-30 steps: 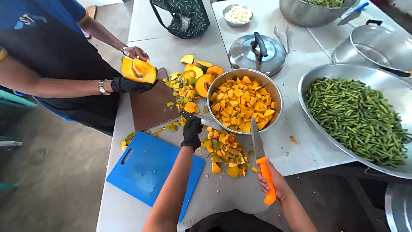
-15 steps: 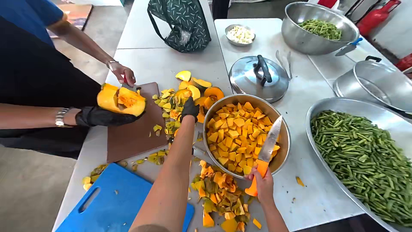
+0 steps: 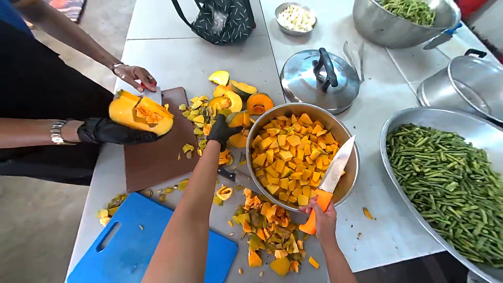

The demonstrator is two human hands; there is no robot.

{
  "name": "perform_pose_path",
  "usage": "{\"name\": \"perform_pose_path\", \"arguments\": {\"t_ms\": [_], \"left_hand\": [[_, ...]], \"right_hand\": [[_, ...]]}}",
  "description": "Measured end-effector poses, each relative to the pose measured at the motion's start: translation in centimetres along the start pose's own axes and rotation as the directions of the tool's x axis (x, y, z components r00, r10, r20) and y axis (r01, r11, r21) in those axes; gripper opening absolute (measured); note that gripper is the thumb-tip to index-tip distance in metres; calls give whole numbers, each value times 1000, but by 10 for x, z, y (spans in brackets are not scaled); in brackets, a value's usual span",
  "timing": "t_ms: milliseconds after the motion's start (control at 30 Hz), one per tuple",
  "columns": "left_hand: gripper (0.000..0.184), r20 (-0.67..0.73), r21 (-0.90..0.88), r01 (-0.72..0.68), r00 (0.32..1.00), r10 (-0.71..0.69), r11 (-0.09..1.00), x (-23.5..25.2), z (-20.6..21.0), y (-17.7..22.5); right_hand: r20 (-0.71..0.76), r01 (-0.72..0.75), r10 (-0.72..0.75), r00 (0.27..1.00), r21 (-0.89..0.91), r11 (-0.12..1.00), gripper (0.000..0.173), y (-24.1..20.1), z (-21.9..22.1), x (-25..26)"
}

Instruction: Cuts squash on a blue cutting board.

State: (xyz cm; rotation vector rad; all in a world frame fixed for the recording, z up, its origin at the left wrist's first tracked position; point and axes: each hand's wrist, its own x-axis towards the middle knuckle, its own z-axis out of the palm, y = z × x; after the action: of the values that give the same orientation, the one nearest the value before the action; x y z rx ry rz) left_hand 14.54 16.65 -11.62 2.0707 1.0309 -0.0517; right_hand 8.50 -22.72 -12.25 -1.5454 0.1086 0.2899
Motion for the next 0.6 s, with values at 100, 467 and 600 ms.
{"name": "perform_pose_path", "arguments": {"t_ms": [100, 467, 600], "left_hand": [[85, -114, -170, -25, 993, 6, 985, -44, -7, -14], [44, 37, -752, 66, 998, -57, 656, -303, -33, -80], [44, 41, -800, 80, 996, -80, 594, -358, -13, -89]], "right_hand": [[10, 8, -8, 1000, -20, 1000, 13, -1, 1, 0], [342, 90, 19, 939, -300, 950, 33, -21, -23, -42], [513, 368, -77, 855, -495, 787, 50, -24, -51, -103]]}}
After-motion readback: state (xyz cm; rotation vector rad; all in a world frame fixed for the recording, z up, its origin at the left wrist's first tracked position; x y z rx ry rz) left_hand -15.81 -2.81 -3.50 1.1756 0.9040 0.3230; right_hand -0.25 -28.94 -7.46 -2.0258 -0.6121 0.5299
